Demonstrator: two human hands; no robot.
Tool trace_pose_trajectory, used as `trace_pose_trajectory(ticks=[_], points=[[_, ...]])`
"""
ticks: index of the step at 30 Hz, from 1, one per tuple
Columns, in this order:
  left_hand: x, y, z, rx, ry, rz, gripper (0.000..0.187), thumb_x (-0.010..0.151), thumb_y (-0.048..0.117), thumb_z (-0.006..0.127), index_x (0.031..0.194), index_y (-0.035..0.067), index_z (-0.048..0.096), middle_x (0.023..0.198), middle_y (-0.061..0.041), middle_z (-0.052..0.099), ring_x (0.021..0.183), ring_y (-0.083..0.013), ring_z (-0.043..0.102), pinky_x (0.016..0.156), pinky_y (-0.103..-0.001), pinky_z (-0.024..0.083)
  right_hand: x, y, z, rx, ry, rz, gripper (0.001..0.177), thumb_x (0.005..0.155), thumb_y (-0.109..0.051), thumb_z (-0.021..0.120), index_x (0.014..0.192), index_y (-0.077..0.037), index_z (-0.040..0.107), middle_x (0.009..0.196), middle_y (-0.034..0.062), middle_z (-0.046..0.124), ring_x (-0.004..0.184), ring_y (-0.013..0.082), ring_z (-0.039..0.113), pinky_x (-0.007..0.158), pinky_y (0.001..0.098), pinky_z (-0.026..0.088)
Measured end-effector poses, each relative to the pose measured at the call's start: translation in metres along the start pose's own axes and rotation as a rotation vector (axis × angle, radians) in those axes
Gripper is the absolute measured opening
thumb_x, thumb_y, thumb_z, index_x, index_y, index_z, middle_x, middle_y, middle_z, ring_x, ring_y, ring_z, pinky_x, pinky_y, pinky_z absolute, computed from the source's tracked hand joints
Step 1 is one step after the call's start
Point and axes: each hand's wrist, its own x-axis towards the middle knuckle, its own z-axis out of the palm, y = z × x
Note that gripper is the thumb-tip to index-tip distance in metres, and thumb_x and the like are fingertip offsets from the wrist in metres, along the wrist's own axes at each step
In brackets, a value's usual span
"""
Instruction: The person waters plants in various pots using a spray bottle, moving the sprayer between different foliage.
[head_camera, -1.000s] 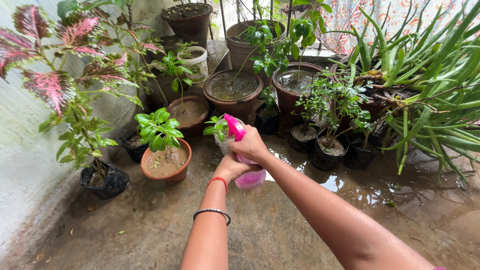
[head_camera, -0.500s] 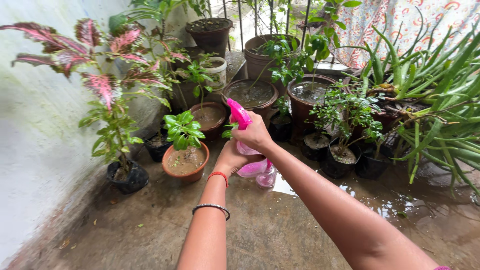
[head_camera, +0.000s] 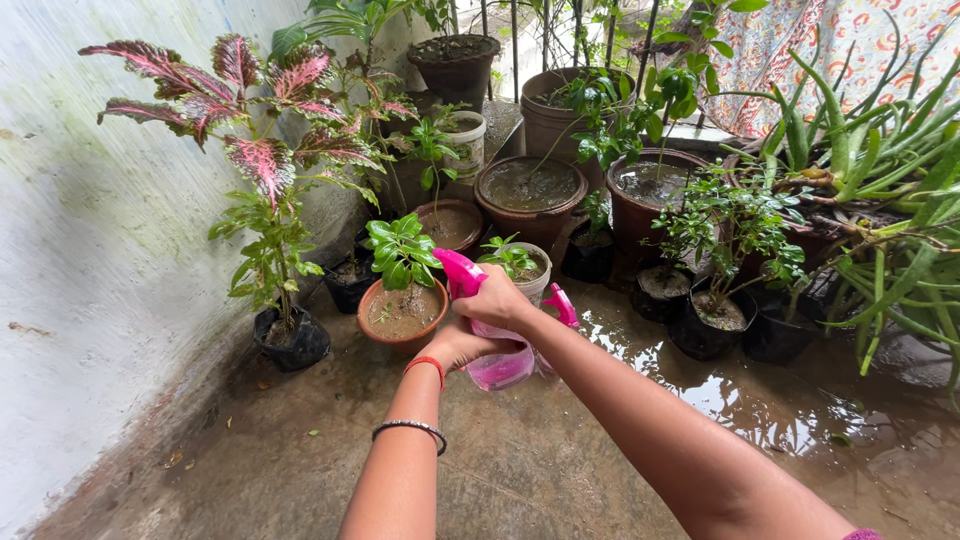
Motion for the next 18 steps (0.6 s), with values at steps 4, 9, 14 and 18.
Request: trace_pose_trajectory(ticks=[4, 9, 14, 18], points=[[-0.020, 0.029, -0.001, 0.070, 0.006, -0.153, 0.093, 0.055, 0.045, 0.094, 0.137, 0.016, 0.060, 0.131, -0.004, 0.069, 0.120, -0.0186, 0.066, 0.099, -0.037, 0.055, 0.005, 0.005, 0.002, 0.009, -0.045, -0.001, 0.034, 0.063, -0.018, 0.074, 0.094, -0.003, 0.070, 0.081, 0.0100, 0.073, 0.073, 0.0178, 0.066, 0.074, 0.0342, 0.057], [-0.015, 0.031, 0.000, 0.148, 0.032, -0.234, 0.091, 0.054, 0.044, 0.091, 0.135, 0.014, 0.063, 0.127, -0.005, 0.072, 0.114, -0.0217, 0.070, 0.091, -0.042, 0.060, 0.007, 0.006, 0.000, 0.013, -0.021, 0.035, 0.031, 0.064, -0.016, 0.075, 0.091, -0.002, 0.068, 0.080, 0.0086, 0.072, 0.074, 0.0176, 0.065, 0.073, 0.0342, 0.056], [0.016, 0.006, 0.000, 0.032, 0.027, 0.066, 0.085, 0.056, 0.036, 0.096, 0.131, 0.009, 0.066, 0.127, -0.006, 0.071, 0.117, -0.0211, 0.068, 0.101, -0.034, 0.055, 0.005, -0.010, -0.010, 0.068, 0.036, -0.091, 0.025, 0.068, -0.012, 0.073, 0.091, -0.004, 0.070, 0.082, 0.0057, 0.072, 0.076, 0.0146, 0.067, 0.076, 0.0310, 0.057], [0.018, 0.025, -0.015, 0.052, 0.023, 0.167, 0.079, 0.057, 0.035, 0.094, 0.126, 0.007, 0.067, 0.124, -0.008, 0.074, 0.115, -0.0223, 0.071, 0.101, -0.035, 0.056, 0.010, -0.033, -0.021, 0.069, 0.122, -0.137, 0.029, 0.068, -0.009, 0.072, 0.097, -0.005, 0.068, 0.082, 0.0052, 0.071, 0.076, 0.0126, 0.065, 0.076, 0.0299, 0.055]])
